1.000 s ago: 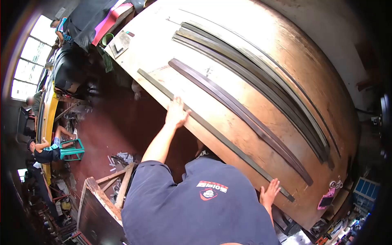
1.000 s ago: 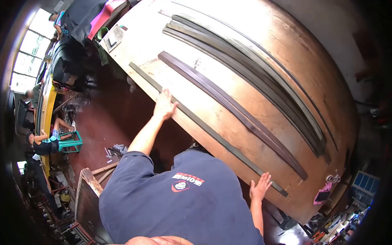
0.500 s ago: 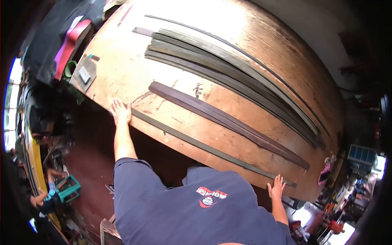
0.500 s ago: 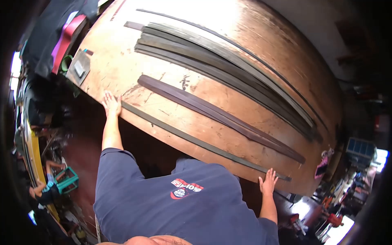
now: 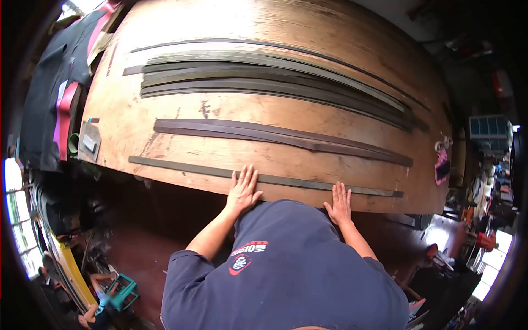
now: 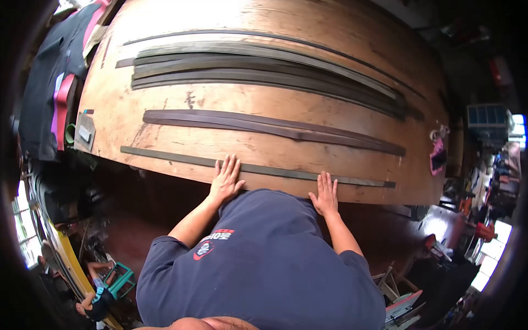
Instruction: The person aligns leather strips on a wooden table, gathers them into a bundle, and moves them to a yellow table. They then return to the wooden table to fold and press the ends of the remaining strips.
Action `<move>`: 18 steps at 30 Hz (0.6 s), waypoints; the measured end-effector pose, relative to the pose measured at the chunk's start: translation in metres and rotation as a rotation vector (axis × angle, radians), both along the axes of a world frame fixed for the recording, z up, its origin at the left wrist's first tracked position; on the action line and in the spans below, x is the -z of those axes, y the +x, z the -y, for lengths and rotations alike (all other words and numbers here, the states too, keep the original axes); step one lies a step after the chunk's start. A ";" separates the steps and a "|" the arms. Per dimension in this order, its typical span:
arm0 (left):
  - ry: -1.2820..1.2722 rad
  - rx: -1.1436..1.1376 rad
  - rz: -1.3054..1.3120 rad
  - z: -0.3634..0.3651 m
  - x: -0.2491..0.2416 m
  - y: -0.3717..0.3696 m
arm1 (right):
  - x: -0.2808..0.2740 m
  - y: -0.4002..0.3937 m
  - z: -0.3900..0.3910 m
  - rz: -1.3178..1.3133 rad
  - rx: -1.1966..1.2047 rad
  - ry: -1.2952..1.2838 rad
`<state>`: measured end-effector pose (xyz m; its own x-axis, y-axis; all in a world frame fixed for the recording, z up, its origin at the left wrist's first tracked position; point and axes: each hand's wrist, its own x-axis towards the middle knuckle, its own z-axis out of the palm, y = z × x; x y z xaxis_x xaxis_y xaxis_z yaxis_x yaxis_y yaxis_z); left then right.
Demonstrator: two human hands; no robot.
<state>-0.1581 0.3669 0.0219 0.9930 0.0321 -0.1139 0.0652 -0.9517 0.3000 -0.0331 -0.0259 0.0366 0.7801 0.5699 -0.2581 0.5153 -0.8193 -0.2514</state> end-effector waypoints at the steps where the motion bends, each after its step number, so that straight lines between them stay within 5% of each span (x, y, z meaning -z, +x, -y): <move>1: 0.056 -0.003 -0.052 0.008 0.003 0.001 | 0.005 0.006 0.021 0.034 -0.011 -0.033; 9: 0.111 -0.043 -0.149 0.020 -0.016 0.007 | 0.000 0.078 0.250 0.102 0.457 -0.216; 13: 0.170 -0.101 -0.173 0.034 -0.021 0.013 | 0.003 0.086 0.235 0.343 0.506 -0.112; 18: 0.160 -0.060 0.080 0.085 -0.014 0.029 | -0.021 0.072 0.149 0.208 0.136 0.192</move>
<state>-0.1289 0.2824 0.0354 0.9944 0.1028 -0.0233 0.1051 -0.9829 0.1515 0.0388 -0.1751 0.0575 0.8775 0.4792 0.0173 0.4604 -0.8320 -0.3095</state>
